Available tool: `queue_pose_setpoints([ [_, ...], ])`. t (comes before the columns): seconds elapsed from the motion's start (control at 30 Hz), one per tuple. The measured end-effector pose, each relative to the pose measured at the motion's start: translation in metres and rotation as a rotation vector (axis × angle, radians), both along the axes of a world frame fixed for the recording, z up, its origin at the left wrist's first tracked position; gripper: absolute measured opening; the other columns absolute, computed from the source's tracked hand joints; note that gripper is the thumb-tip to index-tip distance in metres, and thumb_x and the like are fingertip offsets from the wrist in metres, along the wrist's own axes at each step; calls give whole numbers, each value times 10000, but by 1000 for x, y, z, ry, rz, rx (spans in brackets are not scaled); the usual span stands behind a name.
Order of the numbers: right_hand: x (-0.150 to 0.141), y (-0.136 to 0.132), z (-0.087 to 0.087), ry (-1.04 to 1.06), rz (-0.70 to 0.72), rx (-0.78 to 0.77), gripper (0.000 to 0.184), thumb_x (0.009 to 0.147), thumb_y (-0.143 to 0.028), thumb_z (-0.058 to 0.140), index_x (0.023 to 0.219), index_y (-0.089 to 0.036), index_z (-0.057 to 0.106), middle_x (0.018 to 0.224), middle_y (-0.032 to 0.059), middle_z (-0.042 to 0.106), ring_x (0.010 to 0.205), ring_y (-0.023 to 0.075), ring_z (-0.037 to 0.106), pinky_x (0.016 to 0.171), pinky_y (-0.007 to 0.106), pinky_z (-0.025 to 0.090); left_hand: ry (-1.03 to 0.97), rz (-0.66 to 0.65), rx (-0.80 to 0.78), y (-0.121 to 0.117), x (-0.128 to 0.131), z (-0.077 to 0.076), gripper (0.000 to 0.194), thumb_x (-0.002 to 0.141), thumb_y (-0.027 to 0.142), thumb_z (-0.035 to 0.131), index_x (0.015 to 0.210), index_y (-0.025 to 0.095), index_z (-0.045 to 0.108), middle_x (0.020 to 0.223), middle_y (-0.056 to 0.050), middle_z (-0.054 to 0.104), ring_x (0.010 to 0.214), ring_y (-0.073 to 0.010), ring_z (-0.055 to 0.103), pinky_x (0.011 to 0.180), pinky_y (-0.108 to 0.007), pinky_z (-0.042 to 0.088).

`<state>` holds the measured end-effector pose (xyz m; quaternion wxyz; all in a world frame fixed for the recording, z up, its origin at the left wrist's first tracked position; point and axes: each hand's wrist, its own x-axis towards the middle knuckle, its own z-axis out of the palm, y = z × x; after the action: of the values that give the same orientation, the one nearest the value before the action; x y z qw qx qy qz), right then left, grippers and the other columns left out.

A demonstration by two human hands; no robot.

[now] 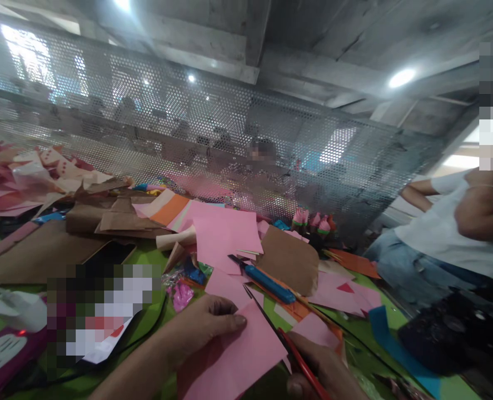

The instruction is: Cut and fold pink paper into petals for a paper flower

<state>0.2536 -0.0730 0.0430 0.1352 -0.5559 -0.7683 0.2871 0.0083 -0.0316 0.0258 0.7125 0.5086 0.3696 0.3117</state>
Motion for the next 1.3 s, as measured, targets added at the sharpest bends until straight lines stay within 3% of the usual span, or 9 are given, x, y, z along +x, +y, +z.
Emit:
queue_pose_setpoints([
  [0.17,1,1,-2,18,-2,10,795,640,-895,389,925,-198,644,619,-25,449,565,135,376,496,229,268,-33,6,-17,0,1,-2,329,683,467,723,773,151,703,705,-43,668,712,-207,605,676,-313,438],
  [0.53,8,4,-18,44,-87,117,635,702,-794,478,856,-202,651,616,-8,519,526,140,459,486,224,367,-117,10,-64,1,3,-8,305,688,436,744,734,140,685,648,-20,621,564,-132,519,579,-268,377],
  [0.77,4,3,-2,185,-158,229,606,772,-753,416,895,-197,621,578,-18,472,489,131,440,441,218,334,-169,157,-21,10,5,-11,349,658,483,762,714,154,661,669,-6,627,617,-133,532,602,-244,369],
  [0.93,2,-3,8,248,-185,265,491,837,-658,443,969,-208,588,532,-59,376,459,113,377,434,217,291,-196,165,31,13,6,-14,369,655,486,763,794,149,703,762,-56,684,701,-179,580,646,-274,409],
  [1.1,4,-5,5,325,-160,226,485,858,-621,450,1099,-210,539,555,-52,458,429,115,447,409,206,364,-237,156,-14,11,5,-13,367,665,437,775,889,155,706,844,-84,723,771,-215,642,737,-324,468],
  [1.2,14,1,1,167,-209,316,425,848,-518,543,1150,-218,549,648,1,616,527,172,600,487,239,487,-250,210,-1,14,4,-16,373,646,426,794,891,159,707,897,-89,737,813,-226,659,782,-332,476],
  [1.3,30,11,-4,-84,-227,550,396,811,-387,615,1179,-244,580,1014,87,721,863,270,692,729,319,557,-285,268,-5,19,3,-19,377,623,413,814,889,165,715,899,-77,745,815,-212,660,780,-308,478],
])
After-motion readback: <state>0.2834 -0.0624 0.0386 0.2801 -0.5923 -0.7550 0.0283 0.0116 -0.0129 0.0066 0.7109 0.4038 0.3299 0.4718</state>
